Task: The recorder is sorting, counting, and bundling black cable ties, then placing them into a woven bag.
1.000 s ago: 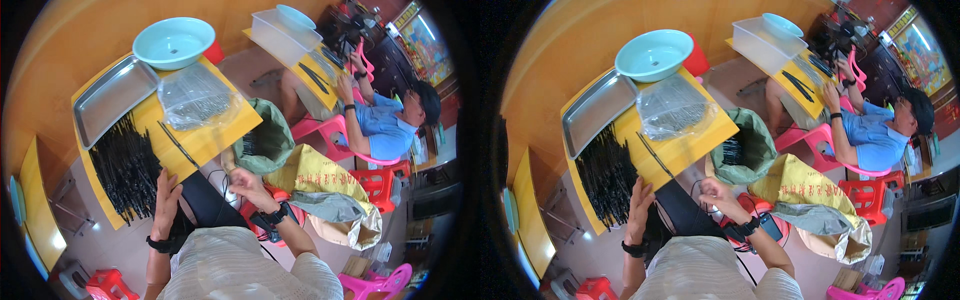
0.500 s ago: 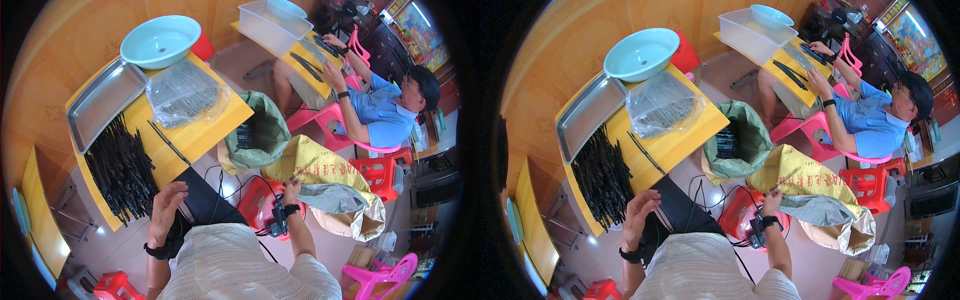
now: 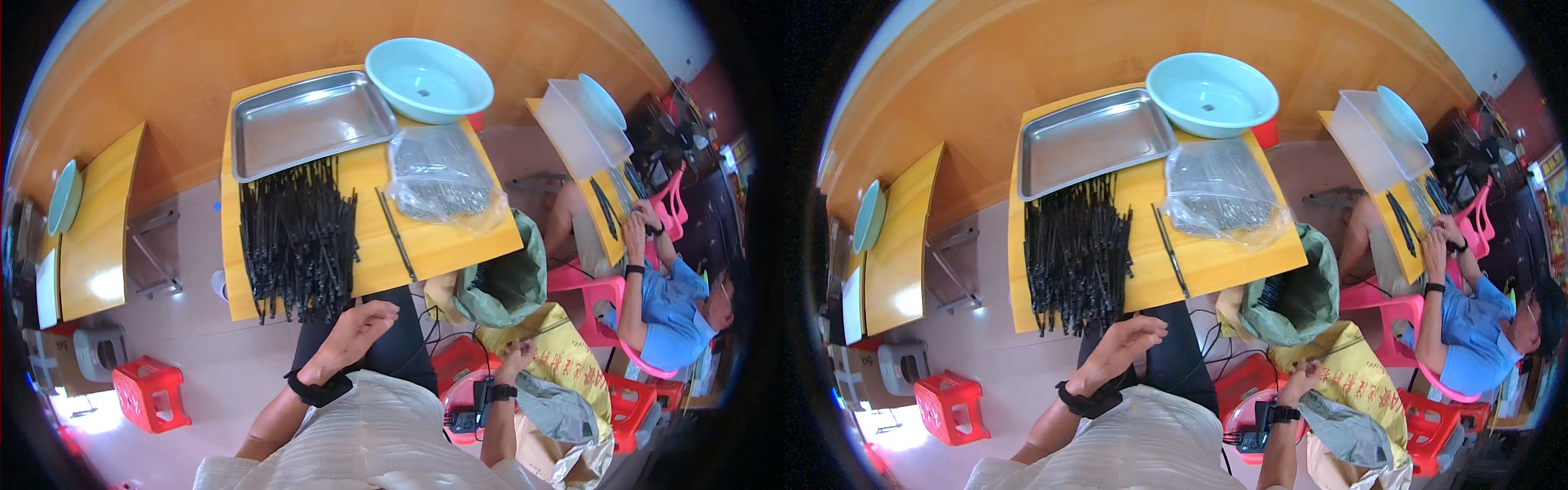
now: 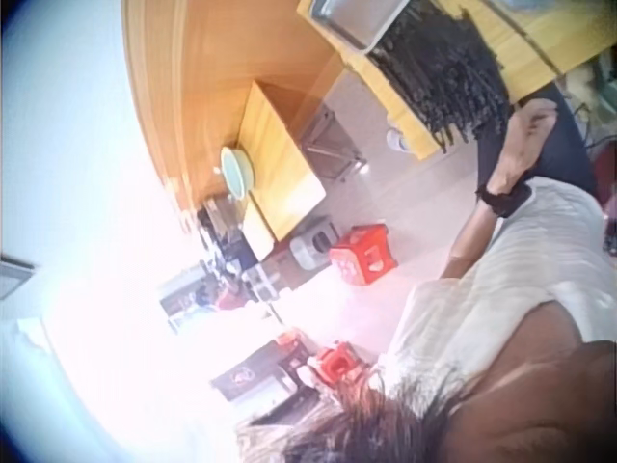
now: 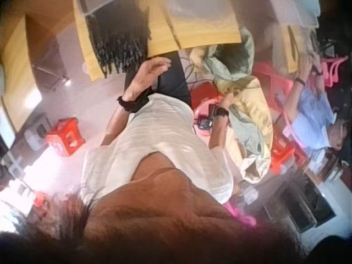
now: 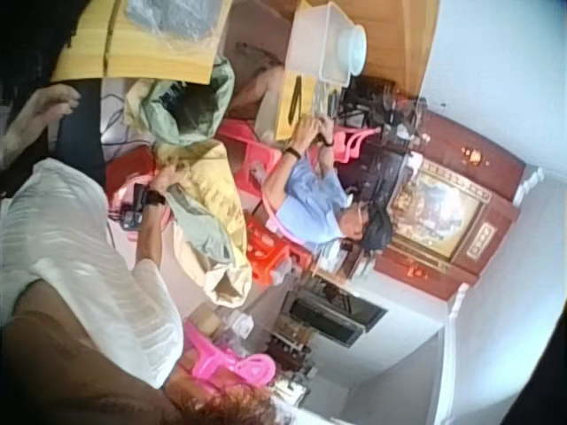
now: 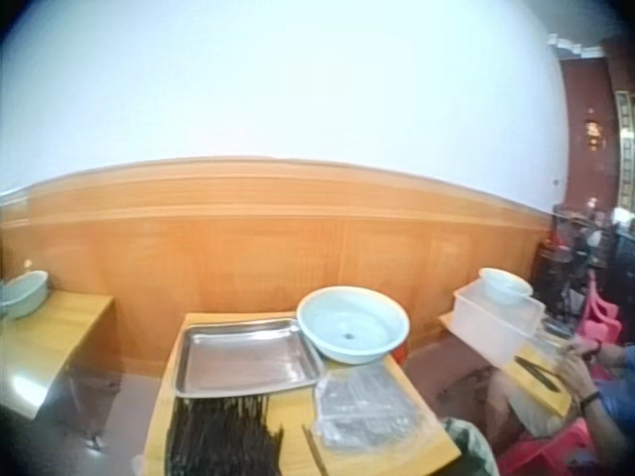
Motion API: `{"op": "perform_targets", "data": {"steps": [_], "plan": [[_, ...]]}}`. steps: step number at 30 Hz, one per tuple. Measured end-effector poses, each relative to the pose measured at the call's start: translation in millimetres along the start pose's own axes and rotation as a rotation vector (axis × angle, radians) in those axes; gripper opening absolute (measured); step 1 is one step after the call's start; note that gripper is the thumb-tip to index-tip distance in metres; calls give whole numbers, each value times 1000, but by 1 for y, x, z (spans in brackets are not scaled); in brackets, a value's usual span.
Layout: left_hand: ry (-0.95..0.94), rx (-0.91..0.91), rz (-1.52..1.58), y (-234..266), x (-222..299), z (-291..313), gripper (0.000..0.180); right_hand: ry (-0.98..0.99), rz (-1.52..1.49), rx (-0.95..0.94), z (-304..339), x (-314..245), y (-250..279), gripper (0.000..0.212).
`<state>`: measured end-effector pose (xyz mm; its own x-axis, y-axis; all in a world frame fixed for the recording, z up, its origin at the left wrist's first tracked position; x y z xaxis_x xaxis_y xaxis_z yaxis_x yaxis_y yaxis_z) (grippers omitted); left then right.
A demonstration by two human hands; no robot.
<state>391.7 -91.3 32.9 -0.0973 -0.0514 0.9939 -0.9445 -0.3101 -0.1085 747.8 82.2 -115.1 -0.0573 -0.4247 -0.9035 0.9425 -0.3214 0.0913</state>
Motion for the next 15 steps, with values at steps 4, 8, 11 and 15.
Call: {"op": "perform_targets", "data": {"steps": [4, 8, 11, 15], "plan": [[49, 30, 52, 5, 13, 2, 21, 283, 134, -377, 93, -92, -105, 20], [-14, 142, 105, 16, 25, 10, 21, 150, 177, -993, 164, -110, -176, 23], [-33, 189, 146, 21, 35, 13, 24, -4, 192, -1244, 204, -114, -207, 28], [-127, 263, 129, 35, 42, 12, 27, -245, 205, -1475, 232, -107, -228, 30]]}}
Point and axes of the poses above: each hand's wrist, its own z-axis away from the middle knuckle, its own y-axis out of the back of the hand, x = y × z, the point moved 2 cm from there along -z, towards the middle knuckle, and after that the axes turned 12 degrees about -y, right-handed, at the moved point
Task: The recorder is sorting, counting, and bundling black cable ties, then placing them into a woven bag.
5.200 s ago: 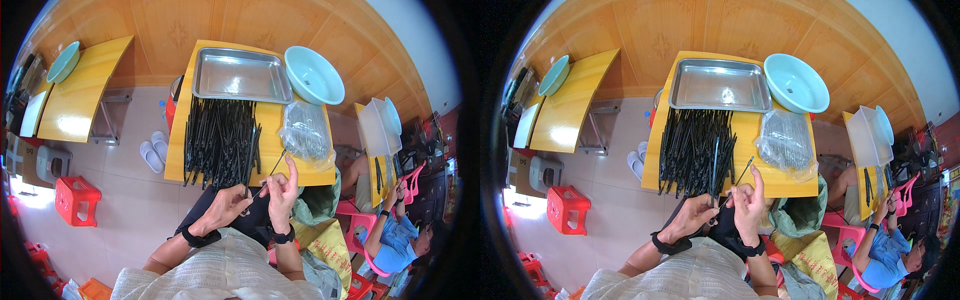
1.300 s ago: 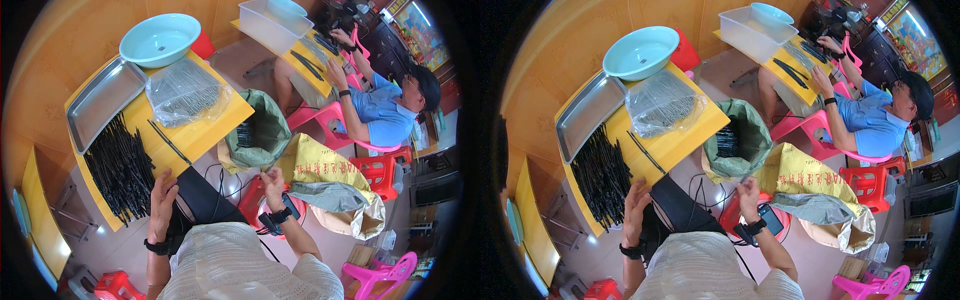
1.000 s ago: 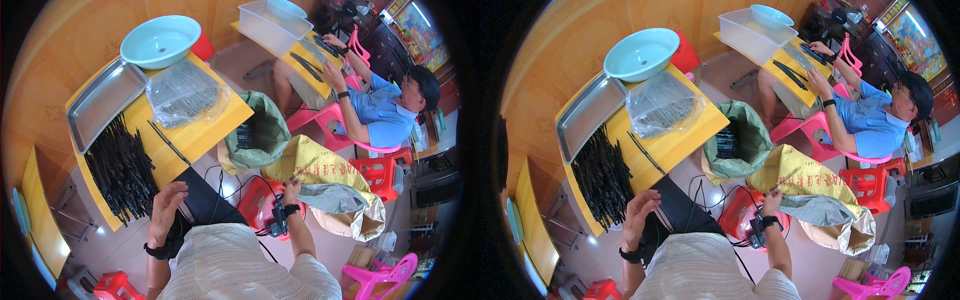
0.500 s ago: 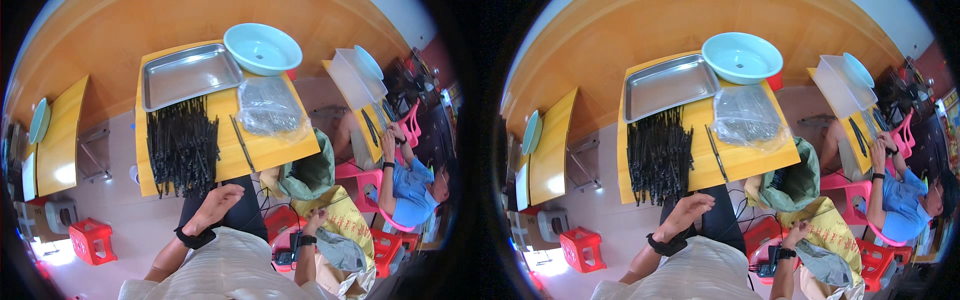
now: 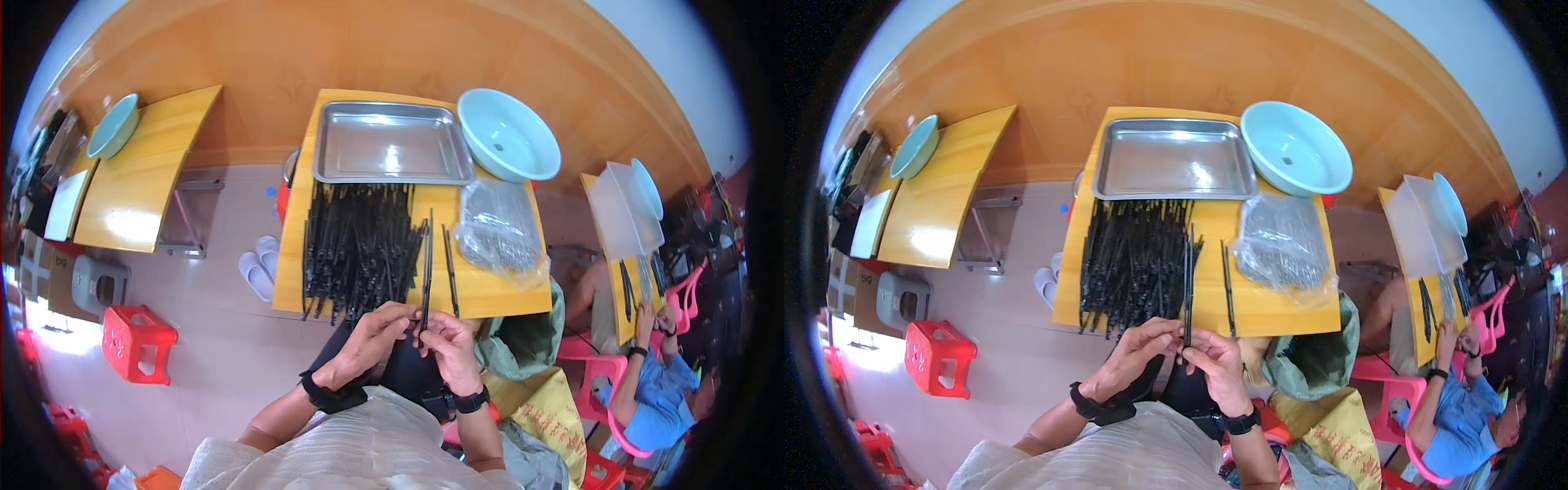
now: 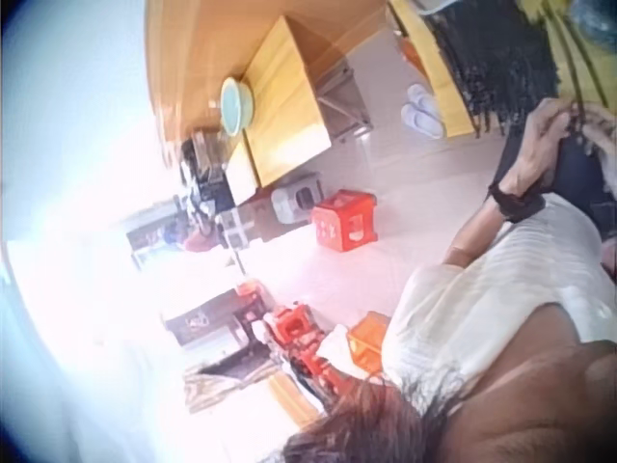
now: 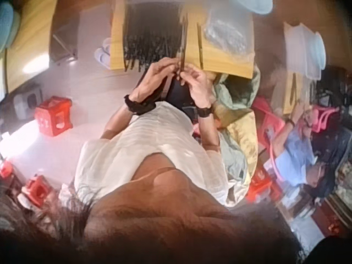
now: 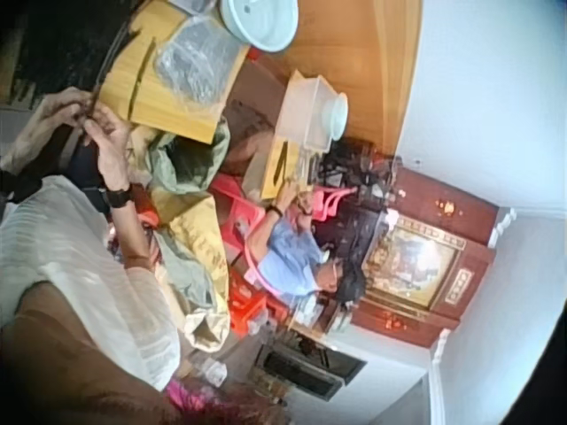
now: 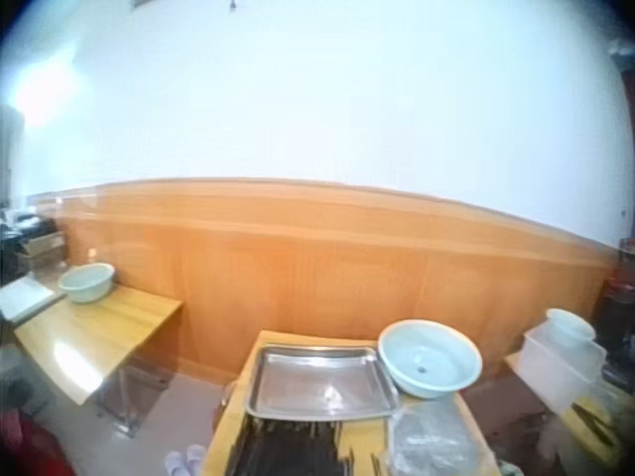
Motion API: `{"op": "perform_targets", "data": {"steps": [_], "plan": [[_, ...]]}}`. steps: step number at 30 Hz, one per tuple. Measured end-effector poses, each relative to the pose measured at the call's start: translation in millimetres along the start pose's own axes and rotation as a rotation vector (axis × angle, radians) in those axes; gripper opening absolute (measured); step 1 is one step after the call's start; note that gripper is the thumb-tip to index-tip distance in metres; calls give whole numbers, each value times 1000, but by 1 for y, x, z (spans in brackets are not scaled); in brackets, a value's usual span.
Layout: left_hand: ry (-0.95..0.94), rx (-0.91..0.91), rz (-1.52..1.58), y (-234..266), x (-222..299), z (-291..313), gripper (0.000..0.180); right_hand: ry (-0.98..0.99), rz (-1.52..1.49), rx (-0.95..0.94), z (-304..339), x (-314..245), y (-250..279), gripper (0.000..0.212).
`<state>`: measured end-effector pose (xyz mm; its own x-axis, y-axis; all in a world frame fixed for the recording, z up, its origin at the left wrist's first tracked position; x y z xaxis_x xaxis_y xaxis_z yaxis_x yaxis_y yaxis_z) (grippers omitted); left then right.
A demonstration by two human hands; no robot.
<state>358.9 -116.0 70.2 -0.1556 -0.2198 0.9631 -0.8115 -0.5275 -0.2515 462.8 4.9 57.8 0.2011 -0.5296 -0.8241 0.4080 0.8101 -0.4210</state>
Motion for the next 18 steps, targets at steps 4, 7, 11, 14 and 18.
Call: {"op": "perform_targets", "data": {"steps": [4, 7, 11, 14, 18], "plan": [[-30, 9, 166, 8, 6, 1, 27, -146, -351, -279, -8, 11, -13, 27], [15, -11, 301, 6, 13, 1, 20, -163, -408, -377, -9, 20, -11, 26], [77, 23, 353, 10, 10, 1, 5, -211, -411, -370, -5, 14, -17, 23], [-1, 92, 270, 11, 0, -1, 2, -97, 45, -16, -3, 3, -12, 19], [70, 145, 126, 12, -2, -1, 4, 75, 183, 225, -7, -14, -12, 16]]}}
Point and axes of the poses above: each hand's wrist, its own z-axis away from the middle knuckle, its own y-axis out of the back of the hand, x = y × z, the point moved 2 cm from there along -z, towards the middle knuckle, and after that the axes turned 12 degrees about -y, right-handed, at the moved point
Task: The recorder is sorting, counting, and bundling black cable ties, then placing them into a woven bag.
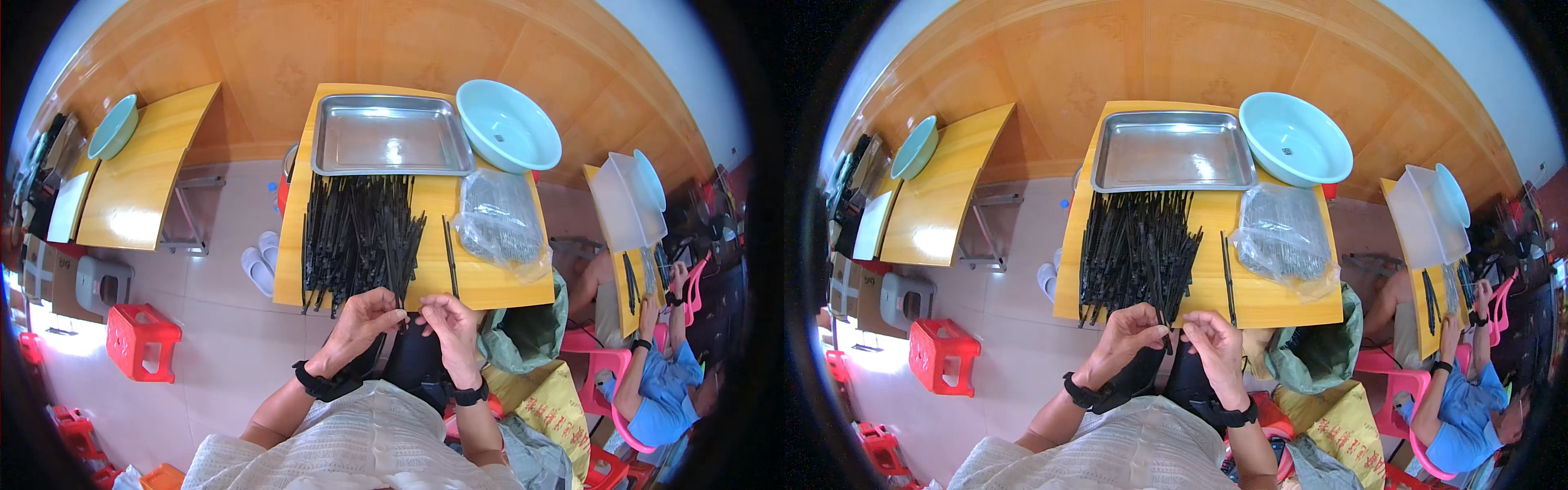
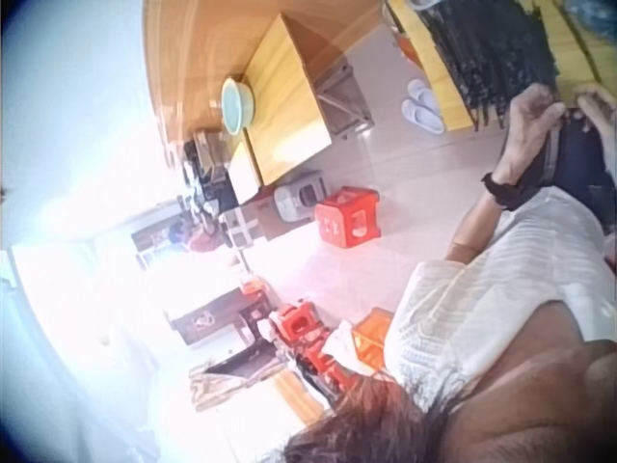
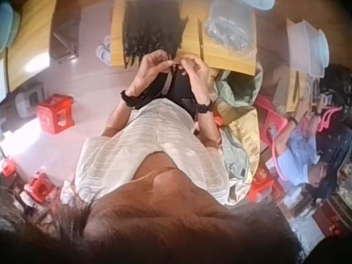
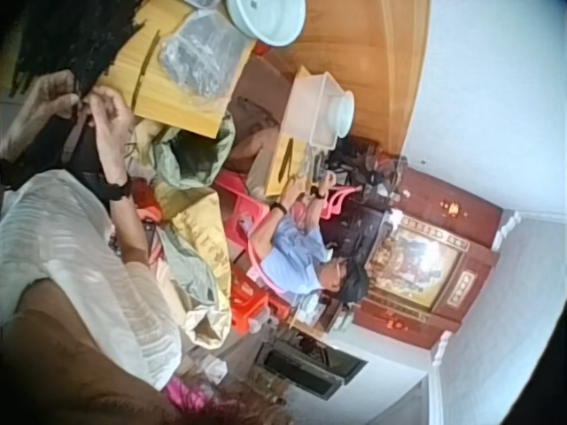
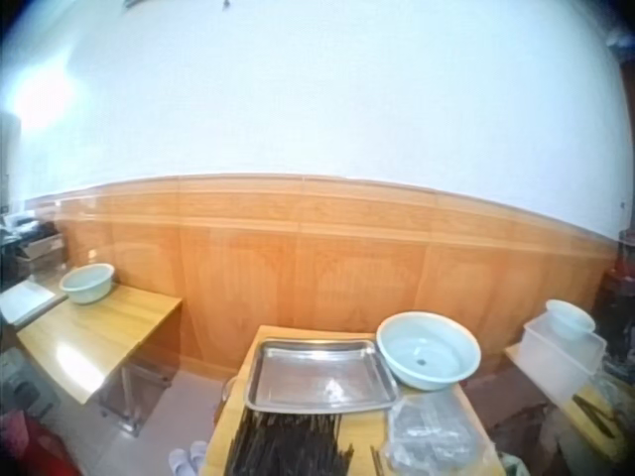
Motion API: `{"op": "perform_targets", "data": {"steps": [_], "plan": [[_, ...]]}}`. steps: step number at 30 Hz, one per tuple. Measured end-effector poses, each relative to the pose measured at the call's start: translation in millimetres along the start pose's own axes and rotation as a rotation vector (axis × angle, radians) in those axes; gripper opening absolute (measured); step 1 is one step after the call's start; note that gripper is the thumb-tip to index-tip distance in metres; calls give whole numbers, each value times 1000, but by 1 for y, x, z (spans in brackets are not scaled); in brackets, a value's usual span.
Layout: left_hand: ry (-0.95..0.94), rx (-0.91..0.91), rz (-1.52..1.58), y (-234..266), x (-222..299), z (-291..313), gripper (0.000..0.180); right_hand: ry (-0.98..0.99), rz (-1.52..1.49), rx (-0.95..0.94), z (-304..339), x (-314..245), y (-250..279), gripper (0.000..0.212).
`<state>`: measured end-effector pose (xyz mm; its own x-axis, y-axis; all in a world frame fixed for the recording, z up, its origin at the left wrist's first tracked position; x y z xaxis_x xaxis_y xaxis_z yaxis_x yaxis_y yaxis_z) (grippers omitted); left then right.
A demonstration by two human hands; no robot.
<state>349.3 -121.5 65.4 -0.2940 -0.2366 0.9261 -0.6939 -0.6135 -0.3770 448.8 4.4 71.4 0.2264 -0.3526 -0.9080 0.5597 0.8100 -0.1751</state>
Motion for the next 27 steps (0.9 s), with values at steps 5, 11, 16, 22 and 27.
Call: {"op": "perform_targets", "data": {"steps": [5, 11, 16, 22, 27], "plan": [[57, -69, -69, -3, -4, 3, 4, 76, 132, -51, -10, -12, -15, 13], [126, 29, 12, -2, 5, 3, 14, 38, -89, 25, -13, -1, -18, 12], [42, -53, -13, -1, 1, 1, 20, 129, -129, 40, -13, -2, -15, 11], [22, 10, 45, 12, 6, 3, 18, 174, 395, 399, -45, -34, 52, 18], [32, 11, 87, 9, 4, 0, 17, 215, 933, 618, -122, -42, 148, 15]]}}
Point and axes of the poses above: each hand's wrist, its own z-axis away from the middle knuckle, its own y-axis out of the back of the hand, x = y × z, the point moved 2 cm from there along -z, towards the middle knuckle, and after that the axes turned 12 degrees about -y, right-handed, at the moved point
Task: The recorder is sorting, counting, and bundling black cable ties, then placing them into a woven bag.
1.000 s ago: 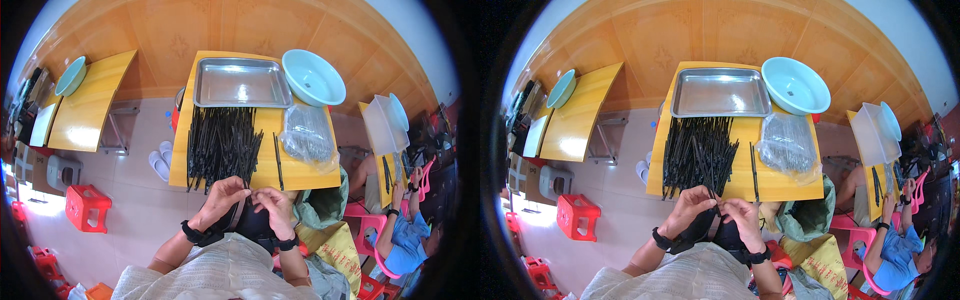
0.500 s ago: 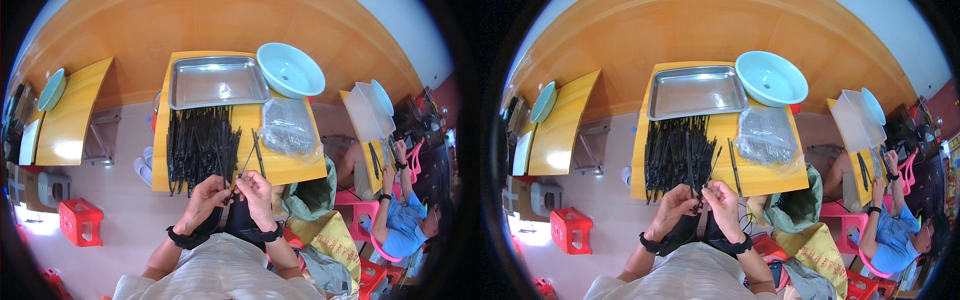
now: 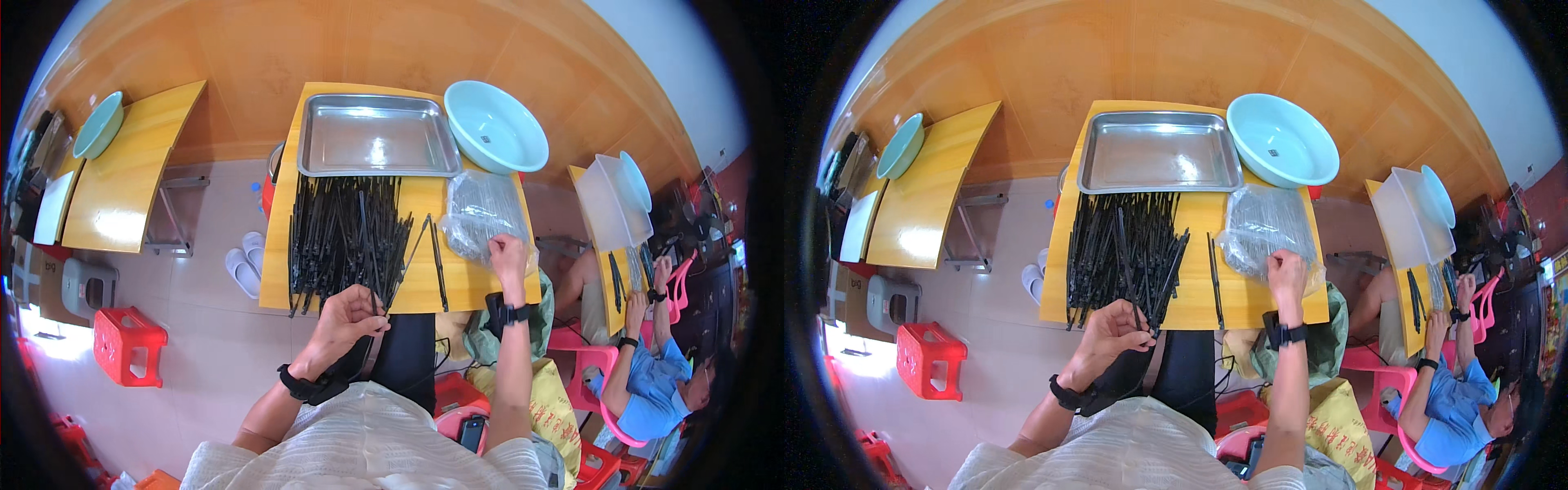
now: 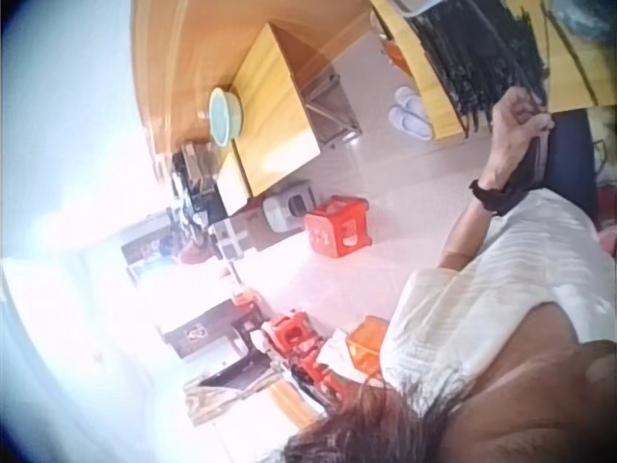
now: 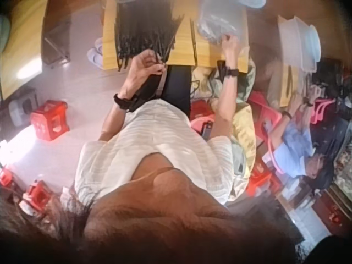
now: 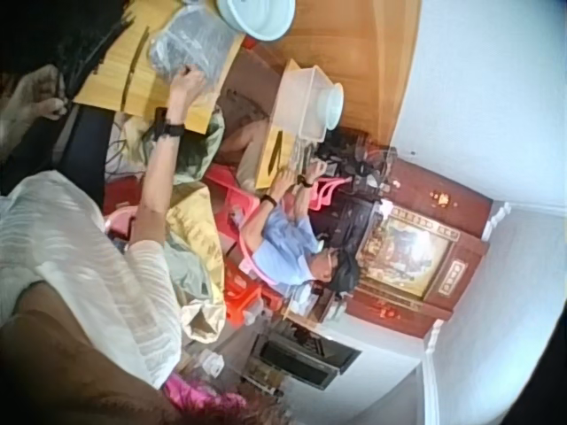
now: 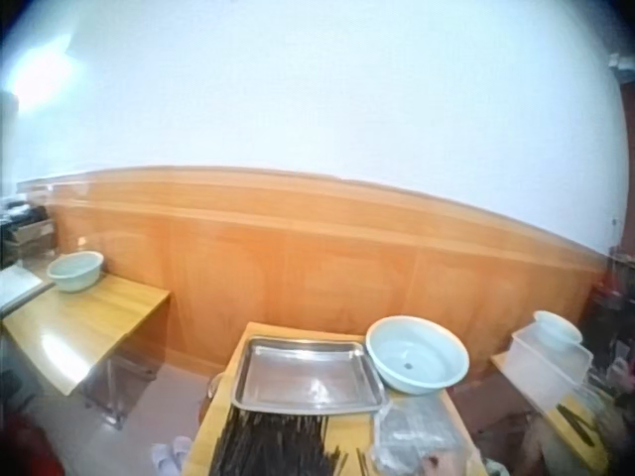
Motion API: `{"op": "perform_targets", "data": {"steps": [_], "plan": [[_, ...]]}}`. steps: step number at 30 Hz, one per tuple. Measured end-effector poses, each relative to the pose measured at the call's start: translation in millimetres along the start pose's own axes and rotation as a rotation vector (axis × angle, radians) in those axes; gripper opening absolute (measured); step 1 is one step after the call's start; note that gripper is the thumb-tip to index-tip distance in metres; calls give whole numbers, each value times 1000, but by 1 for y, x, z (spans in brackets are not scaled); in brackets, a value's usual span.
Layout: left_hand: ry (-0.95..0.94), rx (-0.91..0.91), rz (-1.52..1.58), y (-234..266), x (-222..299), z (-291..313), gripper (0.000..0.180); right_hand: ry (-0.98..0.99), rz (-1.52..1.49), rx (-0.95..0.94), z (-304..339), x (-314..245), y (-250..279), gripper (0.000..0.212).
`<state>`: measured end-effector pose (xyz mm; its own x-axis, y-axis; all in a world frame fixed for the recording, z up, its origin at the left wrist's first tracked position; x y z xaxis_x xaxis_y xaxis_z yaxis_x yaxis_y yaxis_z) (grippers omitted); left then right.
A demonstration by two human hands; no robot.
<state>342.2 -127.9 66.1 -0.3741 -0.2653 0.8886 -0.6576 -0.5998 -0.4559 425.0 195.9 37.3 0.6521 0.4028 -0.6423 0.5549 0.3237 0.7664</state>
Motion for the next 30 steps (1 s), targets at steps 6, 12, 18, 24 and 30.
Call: {"op": "perform_targets", "data": {"steps": [6, 12, 18, 24, 30], "plan": [[-15, 28, 3, 4, -2, 6, 18, 25, 320, 138, -16, -16, -21, 20], [-14, 16, -6, 6, 0, 8, 18, -32, 394, 78, -29, -11, -24, 19], [-9, 4, 48, 7, -5, 9, 18, 10, 388, -6, -27, -17, -26, 21], [-18, -5, 15, 6, -2, 11, 18, -113, 144, -93, -51, 0, -22, 21], [-6, 21, 20, 11, -2, 13, 18, -12, 0, 19, -55, -4, -18, 19]]}}
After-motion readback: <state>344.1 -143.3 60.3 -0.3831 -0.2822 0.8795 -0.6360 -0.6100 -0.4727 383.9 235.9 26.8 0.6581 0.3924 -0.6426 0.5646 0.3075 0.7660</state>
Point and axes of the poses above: each hand's wrist, its own z-axis away from the middle knuckle, its own y-axis out of the back of the hand, x = y × z, the point moved 2 cm from there along -z, towards the middle knuckle, and after that the axes turned 12 degrees about -y, right-handed, at the moved point
